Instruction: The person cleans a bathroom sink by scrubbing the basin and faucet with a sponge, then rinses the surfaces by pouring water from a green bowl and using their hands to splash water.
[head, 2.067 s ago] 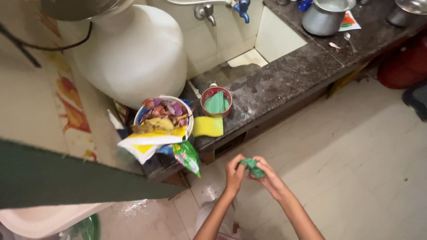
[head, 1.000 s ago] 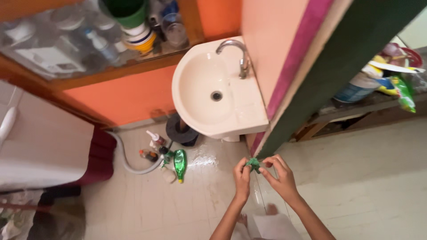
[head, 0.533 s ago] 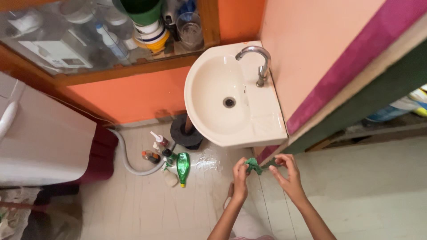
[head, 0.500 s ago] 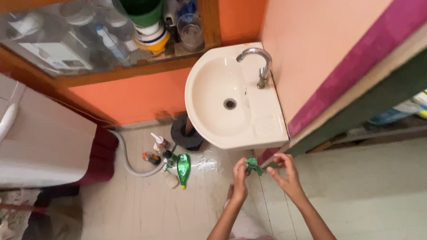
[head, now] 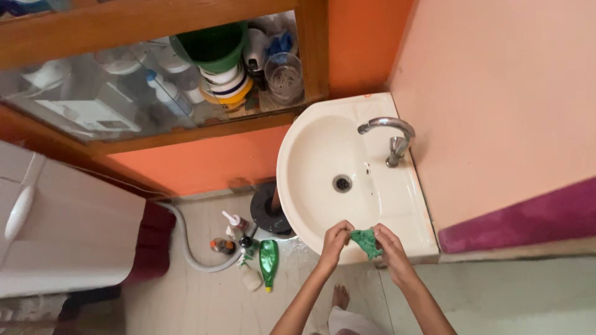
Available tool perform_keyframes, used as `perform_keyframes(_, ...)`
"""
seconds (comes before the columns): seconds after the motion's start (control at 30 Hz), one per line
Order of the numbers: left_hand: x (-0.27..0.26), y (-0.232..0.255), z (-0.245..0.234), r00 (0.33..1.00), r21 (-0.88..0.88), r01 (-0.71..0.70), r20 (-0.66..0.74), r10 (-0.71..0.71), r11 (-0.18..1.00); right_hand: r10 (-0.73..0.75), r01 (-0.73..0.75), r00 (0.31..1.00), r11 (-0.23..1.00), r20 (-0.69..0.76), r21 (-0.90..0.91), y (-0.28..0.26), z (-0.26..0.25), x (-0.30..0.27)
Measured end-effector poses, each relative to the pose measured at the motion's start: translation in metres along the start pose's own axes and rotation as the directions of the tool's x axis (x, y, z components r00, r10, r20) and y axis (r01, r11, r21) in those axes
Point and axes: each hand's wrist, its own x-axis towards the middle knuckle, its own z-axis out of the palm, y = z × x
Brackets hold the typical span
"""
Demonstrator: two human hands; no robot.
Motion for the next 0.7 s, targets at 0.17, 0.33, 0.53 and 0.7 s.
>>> perform_keyframes(0.17, 0.011, 0.072, 0.005, 0.921, 0.443, -0.254, -0.16, 0.354, 0.86, 0.035, -0.031, 0.992, 0.999, -0.125, 0.037, 0.002, 0.016, 0.033)
perform_keyframes(0.33, 0.027, 0.088, 0.003, 0.978, 0.564, -0.144, -0.043, 0.203, 0.813, -0.255, 0.228, 0.96, 0.952, -0.117, -0.203, 0.0, 0.031, 0.05)
perform_keyframes(0.53, 0.06, 0.076, -0.011, 0.991, 0.582, -0.137, 0.092, 0.102, 0.801, -0.05, 0.064, 0.958, 0.997, -0.283, 0.038, -0.01, 0.053, 0.061)
perform_keyframes(0.7, 0.079, 0.081, -0.033, 0.978, 0.562, -0.185, 0.189, 0.093, 0.806, -0.297, 0.217, 0.904, 0.938, -0.308, -0.269, 0.002, 0.075, 0.068)
